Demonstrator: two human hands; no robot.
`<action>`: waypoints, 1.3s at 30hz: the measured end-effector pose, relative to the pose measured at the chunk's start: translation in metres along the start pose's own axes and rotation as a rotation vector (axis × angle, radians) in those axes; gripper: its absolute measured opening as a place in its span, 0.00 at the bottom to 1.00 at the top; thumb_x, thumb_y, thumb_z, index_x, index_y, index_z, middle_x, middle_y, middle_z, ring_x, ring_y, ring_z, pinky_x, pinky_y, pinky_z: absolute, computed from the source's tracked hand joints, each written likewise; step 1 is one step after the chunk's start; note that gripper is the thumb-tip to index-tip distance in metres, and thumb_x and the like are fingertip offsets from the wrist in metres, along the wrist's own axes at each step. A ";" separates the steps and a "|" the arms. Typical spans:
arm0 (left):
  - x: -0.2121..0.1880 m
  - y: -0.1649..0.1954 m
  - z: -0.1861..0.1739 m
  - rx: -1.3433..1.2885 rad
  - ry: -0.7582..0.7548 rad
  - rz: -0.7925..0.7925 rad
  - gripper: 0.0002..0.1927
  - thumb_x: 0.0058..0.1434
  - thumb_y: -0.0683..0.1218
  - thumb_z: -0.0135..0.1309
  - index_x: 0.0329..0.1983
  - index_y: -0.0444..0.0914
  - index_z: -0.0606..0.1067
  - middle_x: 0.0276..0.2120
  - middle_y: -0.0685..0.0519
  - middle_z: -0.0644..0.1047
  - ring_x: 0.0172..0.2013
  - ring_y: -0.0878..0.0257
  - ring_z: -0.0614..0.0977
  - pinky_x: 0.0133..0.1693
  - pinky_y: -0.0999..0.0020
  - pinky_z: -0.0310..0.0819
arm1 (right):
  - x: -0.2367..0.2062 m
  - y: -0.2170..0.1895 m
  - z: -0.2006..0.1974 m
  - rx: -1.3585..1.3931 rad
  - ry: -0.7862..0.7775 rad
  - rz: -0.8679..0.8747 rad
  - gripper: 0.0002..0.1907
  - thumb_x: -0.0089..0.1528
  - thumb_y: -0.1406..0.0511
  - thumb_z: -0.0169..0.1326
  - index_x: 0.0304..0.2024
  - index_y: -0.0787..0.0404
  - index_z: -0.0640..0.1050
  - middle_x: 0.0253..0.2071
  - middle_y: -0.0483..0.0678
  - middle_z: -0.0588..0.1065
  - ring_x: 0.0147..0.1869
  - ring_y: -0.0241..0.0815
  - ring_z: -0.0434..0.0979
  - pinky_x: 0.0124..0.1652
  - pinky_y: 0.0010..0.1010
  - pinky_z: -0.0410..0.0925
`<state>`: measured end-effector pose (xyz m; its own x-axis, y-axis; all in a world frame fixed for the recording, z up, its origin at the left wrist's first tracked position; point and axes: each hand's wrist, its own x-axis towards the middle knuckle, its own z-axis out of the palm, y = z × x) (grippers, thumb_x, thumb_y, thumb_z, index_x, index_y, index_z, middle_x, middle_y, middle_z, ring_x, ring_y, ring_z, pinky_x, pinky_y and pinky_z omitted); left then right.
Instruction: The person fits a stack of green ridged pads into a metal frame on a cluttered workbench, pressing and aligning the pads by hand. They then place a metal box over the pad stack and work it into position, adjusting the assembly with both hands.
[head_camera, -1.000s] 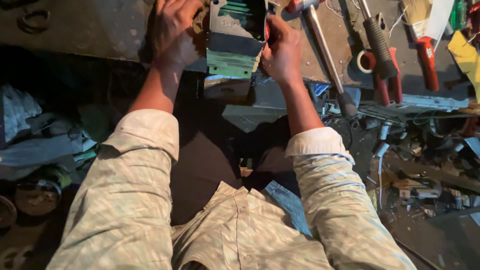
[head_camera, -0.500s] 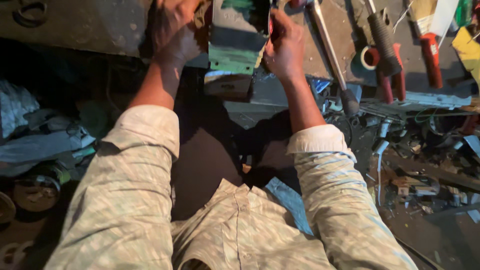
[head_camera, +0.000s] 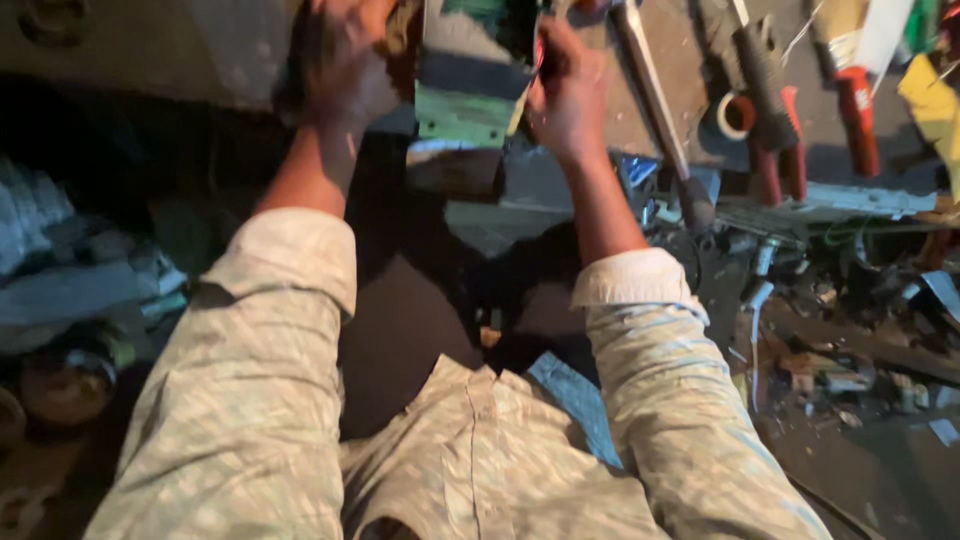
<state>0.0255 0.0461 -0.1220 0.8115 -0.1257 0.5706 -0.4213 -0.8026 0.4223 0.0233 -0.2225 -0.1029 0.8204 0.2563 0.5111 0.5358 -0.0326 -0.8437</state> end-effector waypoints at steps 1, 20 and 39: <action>0.000 0.001 -0.002 0.020 0.047 0.074 0.12 0.63 0.48 0.66 0.42 0.39 0.78 0.41 0.46 0.79 0.46 0.48 0.80 0.48 0.52 0.72 | 0.000 -0.001 0.000 -0.051 0.020 0.005 0.12 0.68 0.70 0.59 0.53 0.69 0.74 0.42 0.50 0.77 0.47 0.31 0.76 0.48 0.26 0.71; 0.003 0.017 -0.009 -0.003 -0.215 0.015 0.04 0.65 0.48 0.57 0.41 0.45 0.77 0.30 0.50 0.79 0.34 0.46 0.80 0.39 0.50 0.67 | 0.004 -0.008 -0.004 -0.548 0.035 0.050 0.14 0.69 0.60 0.59 0.52 0.61 0.76 0.35 0.53 0.79 0.36 0.52 0.83 0.38 0.33 0.71; -0.006 0.022 -0.015 -0.078 -0.109 -0.011 0.05 0.64 0.48 0.60 0.37 0.42 0.79 0.31 0.49 0.80 0.35 0.47 0.81 0.40 0.52 0.66 | 0.005 -0.015 0.002 -0.651 -0.012 -0.056 0.09 0.62 0.68 0.55 0.45 0.60 0.74 0.30 0.57 0.73 0.38 0.65 0.74 0.36 0.46 0.64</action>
<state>0.0057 0.0380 -0.1052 0.8536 -0.1830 0.4877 -0.4389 -0.7568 0.4843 0.0194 -0.2190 -0.0880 0.7872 0.2855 0.5466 0.5925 -0.5961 -0.5419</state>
